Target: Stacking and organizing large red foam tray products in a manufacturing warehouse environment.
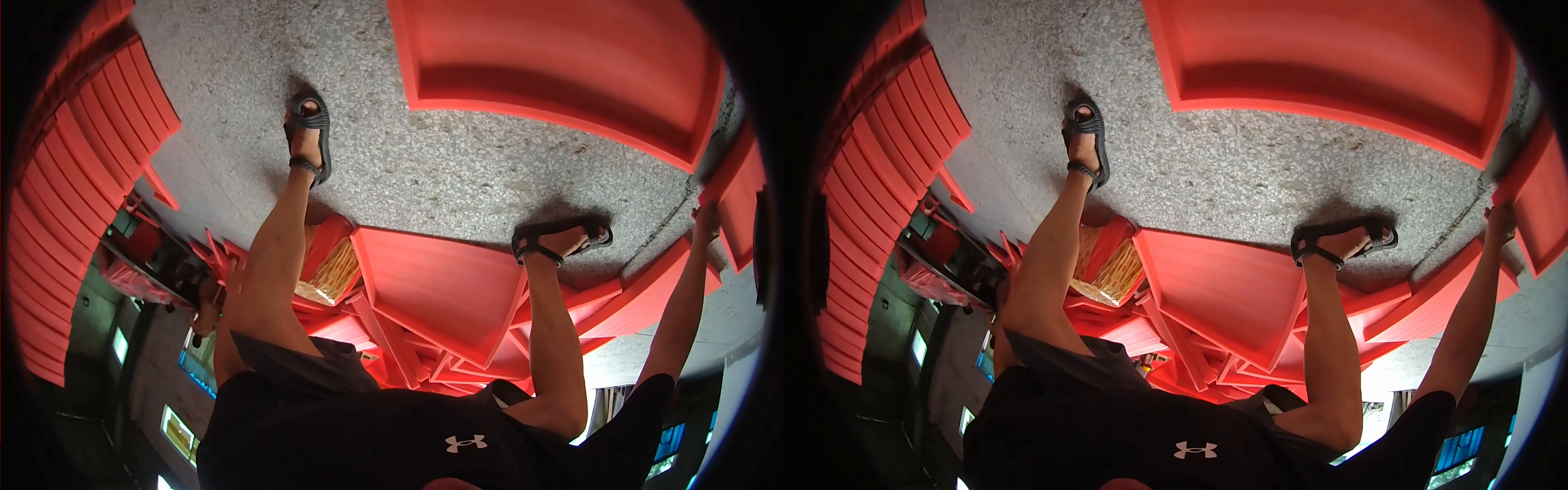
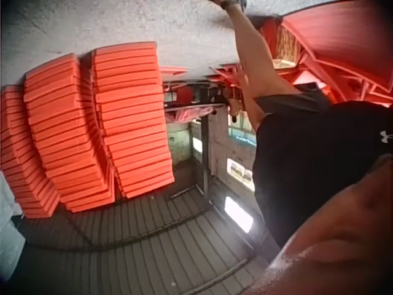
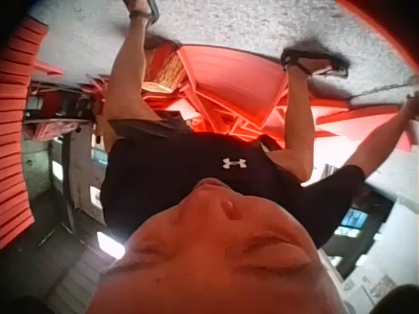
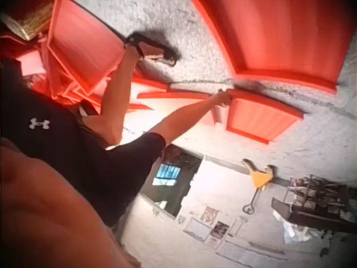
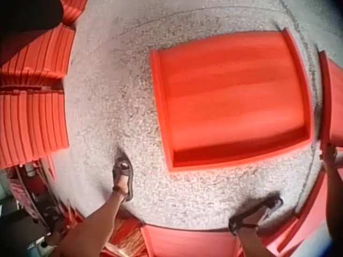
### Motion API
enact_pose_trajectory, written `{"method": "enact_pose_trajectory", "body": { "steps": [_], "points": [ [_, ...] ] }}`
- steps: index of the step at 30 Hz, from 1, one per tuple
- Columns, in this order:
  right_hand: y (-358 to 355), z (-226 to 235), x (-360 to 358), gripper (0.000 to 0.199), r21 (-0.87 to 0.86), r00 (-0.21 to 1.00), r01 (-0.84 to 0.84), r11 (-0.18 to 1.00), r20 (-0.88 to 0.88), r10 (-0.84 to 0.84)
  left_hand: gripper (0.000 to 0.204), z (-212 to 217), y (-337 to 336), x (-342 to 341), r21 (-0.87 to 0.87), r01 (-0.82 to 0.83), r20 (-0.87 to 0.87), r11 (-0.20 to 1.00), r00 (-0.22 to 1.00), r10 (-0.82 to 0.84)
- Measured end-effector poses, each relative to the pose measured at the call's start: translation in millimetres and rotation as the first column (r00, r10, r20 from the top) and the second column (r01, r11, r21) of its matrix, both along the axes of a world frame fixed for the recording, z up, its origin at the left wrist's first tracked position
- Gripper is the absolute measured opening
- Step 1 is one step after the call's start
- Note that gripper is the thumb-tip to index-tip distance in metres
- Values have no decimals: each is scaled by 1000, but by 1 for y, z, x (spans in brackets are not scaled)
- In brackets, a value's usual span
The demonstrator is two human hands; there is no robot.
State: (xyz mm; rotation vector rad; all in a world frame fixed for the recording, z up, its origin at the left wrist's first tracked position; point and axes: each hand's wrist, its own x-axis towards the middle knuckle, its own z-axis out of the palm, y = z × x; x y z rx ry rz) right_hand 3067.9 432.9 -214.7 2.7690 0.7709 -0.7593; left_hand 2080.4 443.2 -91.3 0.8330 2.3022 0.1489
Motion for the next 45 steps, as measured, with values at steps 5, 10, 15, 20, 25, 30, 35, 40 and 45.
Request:
{"method": "enact_pose_trajectory", "body": {
  "steps": [5, 10, 15, 20, 25, 30, 35, 40, 45],
  "points": [
    [34, 104, -164, 67, 177, 997, 78, 981, -18, -76, 35, 8, 16, -8, 253, 29, 214, 967, 973, -85],
    [67, 164, -189, 74, 42, 970, -5, 999, 243, -6, 36, 20, 19, 8, 254, 41, 82, 966, 995, -64],
    [80, 170, -200, 71, -94, 898, -196, 976, 383, 217, 39, 1, 12, -25, 222, 336, -9, 915, 939, -343],
    [82, 163, -195, 74, -103, 892, -191, 976, 396, 216, 35, -9, 11, -29, 91, 143, 177, 986, 972, -157],
    [91, 165, -219, 66, 290, 901, -94, 952, 432, -43, 35, -12, 5, -34, 110, 195, 84, 975, 975, -204],
    [134, 178, -221, 40, 944, 959, 24, 330, 72, -276, 47, -5, 4, -18, 122, -154, 223, 981, 967, 124],
    [149, 187, -383, 50, 630, 931, -302, 715, 357, 78, 61, 0, 3, -38, 182, 64, 258, 981, 960, -110],
    [133, 163, -467, 27, 570, 821, -562, 599, 473, 320, 57, 30, 30, 4, 177, 426, 87, 887, 891, -445],
    [116, 138, -521, 24, 717, 875, -430, 548, 182, 449, 56, 36, 14, 12, 175, 261, 168, 950, 942, -289]
  ]
}}
